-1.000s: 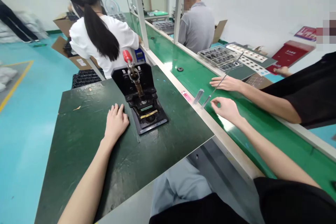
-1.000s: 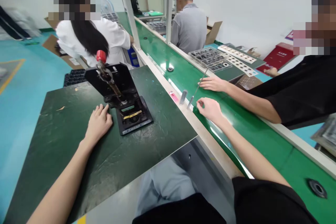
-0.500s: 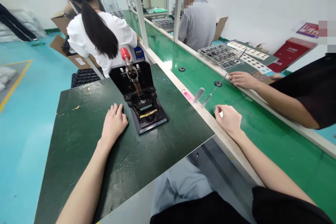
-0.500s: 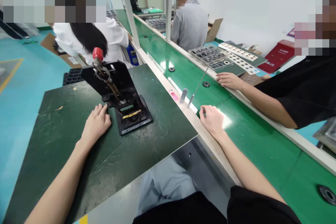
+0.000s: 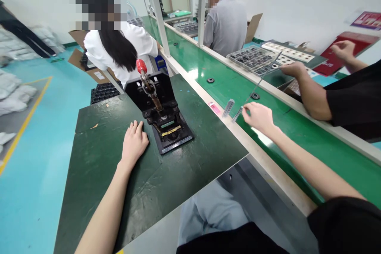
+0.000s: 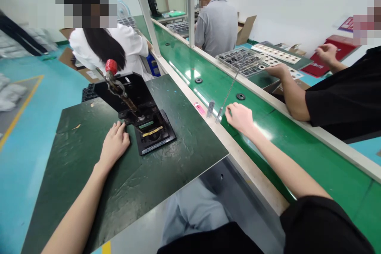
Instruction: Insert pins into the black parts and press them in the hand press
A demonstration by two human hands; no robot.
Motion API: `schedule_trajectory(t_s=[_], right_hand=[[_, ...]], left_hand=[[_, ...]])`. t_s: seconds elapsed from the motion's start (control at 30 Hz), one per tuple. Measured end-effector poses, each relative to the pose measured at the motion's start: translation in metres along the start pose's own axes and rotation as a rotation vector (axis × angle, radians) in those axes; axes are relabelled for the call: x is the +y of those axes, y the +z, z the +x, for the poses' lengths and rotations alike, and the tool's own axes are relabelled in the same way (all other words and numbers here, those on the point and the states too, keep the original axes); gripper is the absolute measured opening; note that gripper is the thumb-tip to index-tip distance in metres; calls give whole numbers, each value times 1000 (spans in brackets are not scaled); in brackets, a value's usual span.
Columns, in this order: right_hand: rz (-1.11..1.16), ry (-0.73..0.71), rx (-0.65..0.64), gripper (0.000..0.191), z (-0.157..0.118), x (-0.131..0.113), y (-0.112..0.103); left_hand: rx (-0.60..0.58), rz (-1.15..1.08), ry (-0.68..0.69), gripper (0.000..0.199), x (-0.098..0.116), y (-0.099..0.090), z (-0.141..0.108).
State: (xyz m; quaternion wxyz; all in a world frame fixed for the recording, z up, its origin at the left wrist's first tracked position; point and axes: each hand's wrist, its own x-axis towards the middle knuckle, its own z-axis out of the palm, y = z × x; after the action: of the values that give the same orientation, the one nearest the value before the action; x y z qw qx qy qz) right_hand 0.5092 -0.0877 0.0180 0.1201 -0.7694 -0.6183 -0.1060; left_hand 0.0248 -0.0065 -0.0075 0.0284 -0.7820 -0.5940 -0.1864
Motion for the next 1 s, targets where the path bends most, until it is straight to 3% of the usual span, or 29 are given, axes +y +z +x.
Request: schedule_trajectory(t_s=[0.17, 0.27, 0.4, 0.53, 0.67, 0.8, 0.9, 1.0], right_hand=[[50, -19, -62, 38, 99, -23, 20], [81, -38, -85, 42, 140, -46, 35], [109, -57, -104, 49, 169, -66, 49], [101, -48, -138, 44, 179, -69, 52], [71, -44, -134, 42, 169, -64, 44], [54, 43, -75, 46, 129, -46, 27], [212, 217, 21, 45, 74, -16, 2], [490, 369, 152, 57, -5, 12, -36]], left_hand=[[4, -9, 9, 59, -4, 0, 2], [-2, -1, 7, 58, -3, -1, 1], [4, 23, 13, 57, -2, 1, -4], [10, 43, 13, 57, -1, 4, -6], [13, 41, 12, 56, 3, 2, -5], [50, 19, -59, 48, 14, -12, -10], [272, -40, -54, 32, 31, -28, -19], [506, -197, 171, 18, 64, -42, -32]])
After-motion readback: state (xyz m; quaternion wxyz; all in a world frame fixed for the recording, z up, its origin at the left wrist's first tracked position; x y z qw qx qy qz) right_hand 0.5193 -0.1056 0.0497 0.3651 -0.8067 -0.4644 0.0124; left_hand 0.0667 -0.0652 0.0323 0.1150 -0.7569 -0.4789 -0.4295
